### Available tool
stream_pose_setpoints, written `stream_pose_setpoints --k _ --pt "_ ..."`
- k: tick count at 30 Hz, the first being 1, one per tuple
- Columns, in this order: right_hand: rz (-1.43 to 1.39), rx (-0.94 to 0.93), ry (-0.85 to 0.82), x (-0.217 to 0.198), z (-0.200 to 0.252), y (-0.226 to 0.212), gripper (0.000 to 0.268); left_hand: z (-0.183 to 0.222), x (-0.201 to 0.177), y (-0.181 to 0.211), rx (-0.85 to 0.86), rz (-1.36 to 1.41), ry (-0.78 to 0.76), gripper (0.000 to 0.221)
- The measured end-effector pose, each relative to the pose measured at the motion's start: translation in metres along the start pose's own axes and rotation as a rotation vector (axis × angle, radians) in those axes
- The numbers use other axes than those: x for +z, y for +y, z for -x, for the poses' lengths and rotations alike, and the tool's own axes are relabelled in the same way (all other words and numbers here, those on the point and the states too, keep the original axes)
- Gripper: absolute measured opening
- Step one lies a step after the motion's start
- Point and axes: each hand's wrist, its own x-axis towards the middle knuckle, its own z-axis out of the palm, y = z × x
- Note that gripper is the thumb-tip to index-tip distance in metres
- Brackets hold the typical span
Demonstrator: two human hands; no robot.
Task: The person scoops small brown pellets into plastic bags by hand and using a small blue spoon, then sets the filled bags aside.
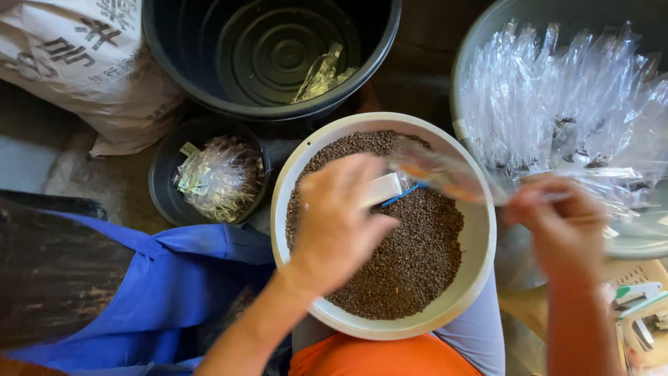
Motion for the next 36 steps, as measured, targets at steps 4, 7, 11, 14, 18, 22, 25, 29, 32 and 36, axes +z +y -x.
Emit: stream_pose_setpoints --k 4,7,11,14,18,22,25,29,32,36 --pt "0.275 -0.413 -0.274 0.044 0.012 -0.036 0.011 0.009 0.040 0.042 0.200 0.279 -0.083 0.092" --pt "0.572 -0.224 0.200 0.023 0.008 -0.009 0.017 0.017 0.039 0.042 -0.262 0.809 -0.445 0.029" --pt "0.429 -0.495 -0.077 0.062 0.021 -0.040 0.012 -0.002 0.025 0.014 -0.594 1.351 -0.200 0.020" --pt "0.286 -0.691 -0.567 0.107 0.043 -0.066 0.016 -0.010 0.018 0.007 -0.600 1.536 -0.028 0.028" --pt "0.214 -0.562 -0.563 0.103 0.058 -0.054 0.016 0.027 0.063 0.001 -0.636 1.484 -0.176 0.026" --pt "0.417 -0.640 -0.426 0.098 0.037 -0.059 0.006 0.059 0.088 0.009 -0.518 1.783 -0.286 0.031" --pt "0.350 -0.526 -0.450 0.107 0.039 -0.054 0.009 0.056 0.070 0.016 -0.482 1.371 -0.204 0.030" --pt "0.188 -0.355 -0.451 0.103 0.045 -0.033 0.011 0.056 0.035 0.028 -0.424 0.815 -0.222 0.023" --pt "-0.001 -0.110 -0.397 0.102 0.050 -0.018 0.012 0.058 0.033 0.030 -0.251 0.693 0.012 0.020" --pt "-0.647 0.471 -0.462 0.111 0.048 -0.010 0.020 0.060 0.033 0.035 0.084 0.611 0.368 0.013"
